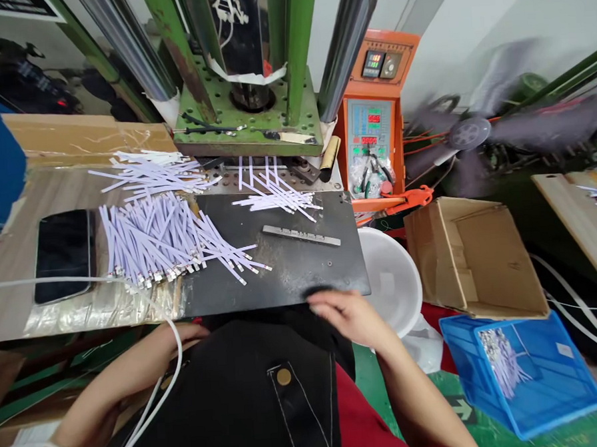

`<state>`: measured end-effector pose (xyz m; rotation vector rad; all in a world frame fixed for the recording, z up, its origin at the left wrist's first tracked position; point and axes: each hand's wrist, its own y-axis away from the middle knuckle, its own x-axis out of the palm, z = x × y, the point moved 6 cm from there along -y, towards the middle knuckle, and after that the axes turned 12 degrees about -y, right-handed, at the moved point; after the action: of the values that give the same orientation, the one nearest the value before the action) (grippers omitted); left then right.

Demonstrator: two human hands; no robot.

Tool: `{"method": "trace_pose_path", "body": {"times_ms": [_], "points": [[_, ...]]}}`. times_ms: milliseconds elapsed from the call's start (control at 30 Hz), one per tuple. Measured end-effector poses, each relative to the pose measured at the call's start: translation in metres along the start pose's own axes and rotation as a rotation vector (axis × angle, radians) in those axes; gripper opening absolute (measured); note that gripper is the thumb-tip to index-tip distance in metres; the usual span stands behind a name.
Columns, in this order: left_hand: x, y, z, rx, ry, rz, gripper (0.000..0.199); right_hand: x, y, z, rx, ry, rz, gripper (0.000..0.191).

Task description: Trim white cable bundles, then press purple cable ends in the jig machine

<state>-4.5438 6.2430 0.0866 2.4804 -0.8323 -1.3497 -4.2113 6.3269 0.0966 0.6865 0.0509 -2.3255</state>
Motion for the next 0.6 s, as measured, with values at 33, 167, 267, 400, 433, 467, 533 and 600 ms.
{"method": "trace_pose_path", "body": {"times_ms": [33,167,267,400,433,467,533,600], "points": [[-0.012,-0.005,-0.008,0.04,-0.005,-0.013,0.027,-0.016,-0.014,0.011,-0.049,0.049,-0.14,0.026],[-0.062,-0.039,-0.024,0.118,-0.231,-0.373,0.037,-0.048,-0.08,0.013,-0.072,0.433,-0.448,0.032],[-0.075,-0.049,-0.026,0.122,-0.4,-0.519,0.036,-0.045,-0.097,-0.001,-0.113,0.499,-0.417,0.023],[-0.079,-0.027,-0.012,0.092,-0.391,-0.596,0.031,-0.032,-0.058,0.007,-0.347,0.353,-0.284,0.019],[-0.082,-0.02,-0.007,0.063,-0.396,-0.629,0.03,-0.026,-0.049,0.011,-0.379,0.317,-0.234,0.018],[-0.085,-0.015,-0.002,0.021,-0.417,-0.67,0.029,-0.02,-0.044,0.016,-0.396,0.293,-0.186,0.018],[-0.094,-0.012,0.006,-0.078,-0.489,-0.744,0.029,-0.006,-0.047,0.027,-0.41,0.276,-0.093,0.02],[-0.103,-0.018,0.008,-0.154,-0.566,-0.76,0.027,0.009,-0.066,0.041,-0.414,0.265,0.009,0.022]]}}
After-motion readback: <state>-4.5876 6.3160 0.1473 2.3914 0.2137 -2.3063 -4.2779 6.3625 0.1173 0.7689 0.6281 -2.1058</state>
